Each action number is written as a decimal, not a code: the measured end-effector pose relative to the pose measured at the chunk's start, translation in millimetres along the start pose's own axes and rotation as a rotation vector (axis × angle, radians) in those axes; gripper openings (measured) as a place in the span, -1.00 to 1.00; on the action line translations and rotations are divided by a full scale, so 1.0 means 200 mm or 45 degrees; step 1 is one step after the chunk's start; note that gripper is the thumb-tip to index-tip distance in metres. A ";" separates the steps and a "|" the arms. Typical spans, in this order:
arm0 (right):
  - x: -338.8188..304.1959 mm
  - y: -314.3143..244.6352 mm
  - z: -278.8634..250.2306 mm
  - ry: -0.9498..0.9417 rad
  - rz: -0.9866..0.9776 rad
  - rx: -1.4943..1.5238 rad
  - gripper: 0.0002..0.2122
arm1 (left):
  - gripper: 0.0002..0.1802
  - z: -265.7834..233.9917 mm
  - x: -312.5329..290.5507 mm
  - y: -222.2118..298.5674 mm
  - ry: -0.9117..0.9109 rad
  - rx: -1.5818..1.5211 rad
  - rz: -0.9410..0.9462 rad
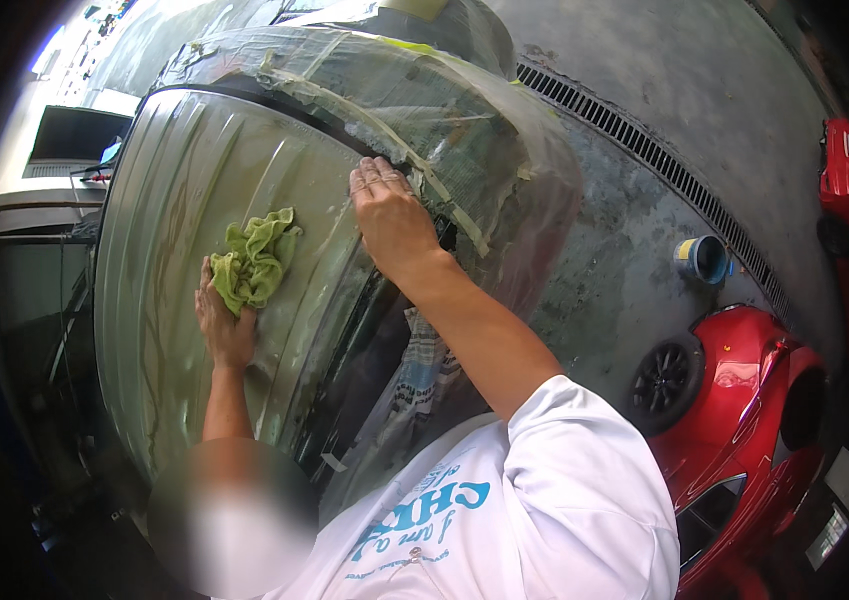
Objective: The person cleans the hood of a green car using a green cloth and a black scraper. They repeatedly wipe and scrape the surface, removing residue and smoothing the area. The person occasionally dips the cloth into a bucket of soapy water to continue cleaning.
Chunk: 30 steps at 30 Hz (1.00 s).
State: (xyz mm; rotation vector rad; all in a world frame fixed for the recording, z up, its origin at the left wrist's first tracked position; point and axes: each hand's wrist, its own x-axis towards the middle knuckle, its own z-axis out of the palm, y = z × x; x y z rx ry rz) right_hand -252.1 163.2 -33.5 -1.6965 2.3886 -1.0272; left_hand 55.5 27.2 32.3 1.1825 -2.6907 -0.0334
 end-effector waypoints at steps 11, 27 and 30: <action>0.03 -0.07 0.00 0.055 0.114 -0.031 -0.42 | -0.27 0.01 -0.01 -0.02 0.028 0.020 0.041; 0.03 -0.02 -0.02 0.169 0.039 0.190 -0.49 | -0.20 0.03 0.00 -0.06 0.007 0.022 0.018; 0.13 -0.04 0.05 0.099 -0.062 0.071 -0.48 | -0.19 0.02 -0.01 -0.05 -0.003 0.023 0.017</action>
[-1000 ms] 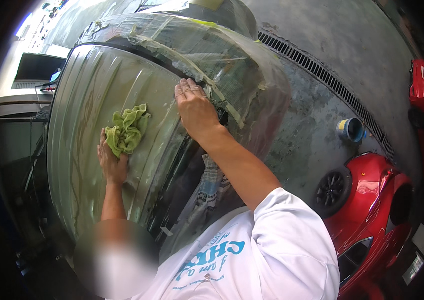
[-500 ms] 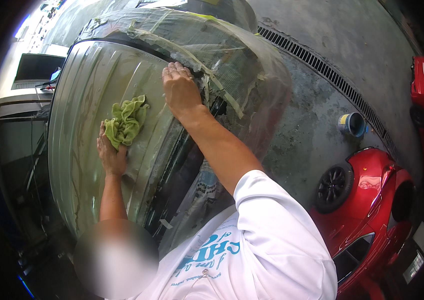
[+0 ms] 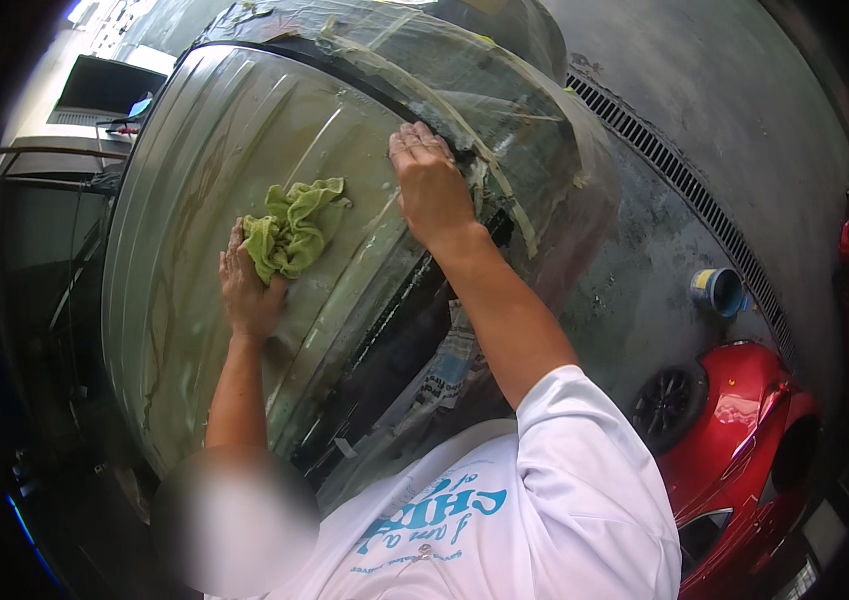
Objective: The person cleans the hood of a green car using a green cloth and a black scraper. They repeatedly wipe and scrape the surface, removing residue and smoothing the area. The person occasionally dips the cloth into a bucket of soapy water to continue cleaning.
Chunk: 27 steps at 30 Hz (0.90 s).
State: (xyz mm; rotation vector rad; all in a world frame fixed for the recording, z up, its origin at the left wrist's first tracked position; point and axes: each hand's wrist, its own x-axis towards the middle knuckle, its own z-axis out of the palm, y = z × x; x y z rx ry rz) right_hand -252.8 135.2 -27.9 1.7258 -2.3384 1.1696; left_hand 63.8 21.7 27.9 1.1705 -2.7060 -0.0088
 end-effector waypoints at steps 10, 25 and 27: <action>0.49 -0.03 0.32 -0.102 -0.057 0.007 -0.54 | -0.19 -0.01 0.03 -0.01 -0.021 -0.019 0.020; 0.87 -0.13 0.42 -0.323 -0.026 -0.026 -0.48 | -0.28 -0.03 0.07 0.04 -0.012 -0.058 0.012; 0.60 -0.07 0.39 -0.136 -0.123 -0.045 -0.49 | -0.29 -0.02 0.04 0.03 -0.035 -0.044 -0.028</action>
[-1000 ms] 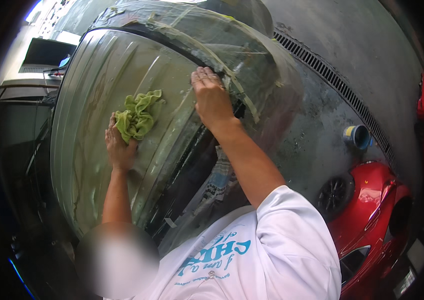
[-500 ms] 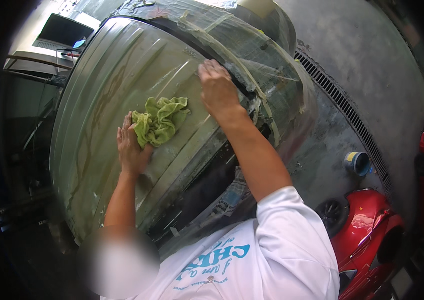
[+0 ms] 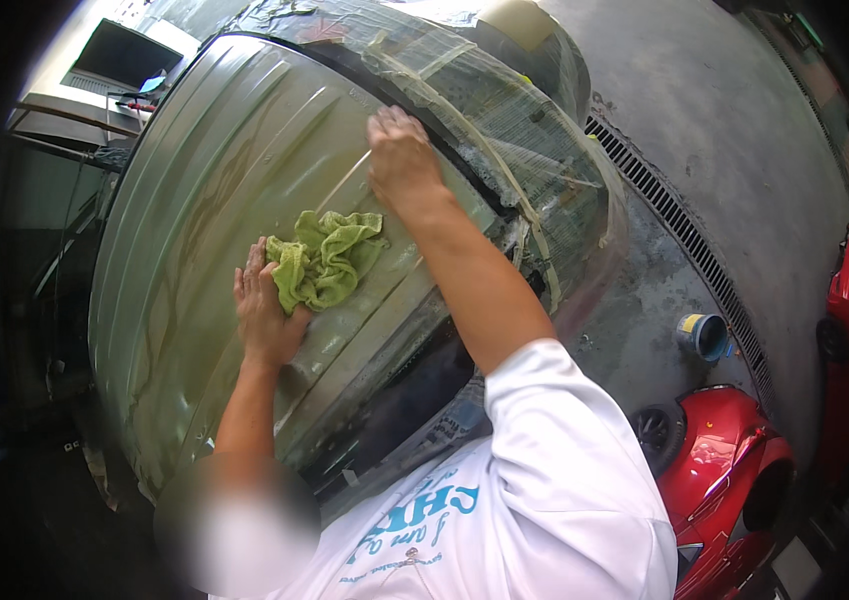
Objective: The person cleans the hood of a green car using a green cloth and a black scraper. They repeatedly wipe and scrape the surface, removing residue and smoothing the area. The person occasionally dips the cloth into a bucket of soapy water to continue cleaning.
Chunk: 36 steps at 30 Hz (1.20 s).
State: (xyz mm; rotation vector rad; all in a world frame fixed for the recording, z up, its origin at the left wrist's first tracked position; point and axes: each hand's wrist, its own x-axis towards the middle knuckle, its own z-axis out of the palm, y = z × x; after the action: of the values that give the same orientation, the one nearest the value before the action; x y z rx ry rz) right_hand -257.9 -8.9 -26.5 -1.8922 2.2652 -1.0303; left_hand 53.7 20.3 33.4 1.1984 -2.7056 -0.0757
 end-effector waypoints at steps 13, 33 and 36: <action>0.20 0.01 0.00 -0.039 0.055 0.075 -0.49 | -0.25 0.00 0.02 0.01 0.026 -0.001 0.047; -0.36 -0.06 -0.19 0.011 0.078 0.048 -0.49 | -0.23 0.02 -0.04 -0.02 0.033 0.023 -0.004; -0.55 -0.01 -0.24 0.067 0.071 0.004 -0.49 | -0.22 -0.01 -0.05 -0.02 0.014 0.042 -0.016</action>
State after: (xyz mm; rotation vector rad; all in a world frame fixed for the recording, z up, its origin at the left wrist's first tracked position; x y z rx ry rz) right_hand -245.8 110.6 -29.8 -1.8108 2.3282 -1.0892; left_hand 63.5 25.3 32.9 1.2216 -2.7001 -0.0262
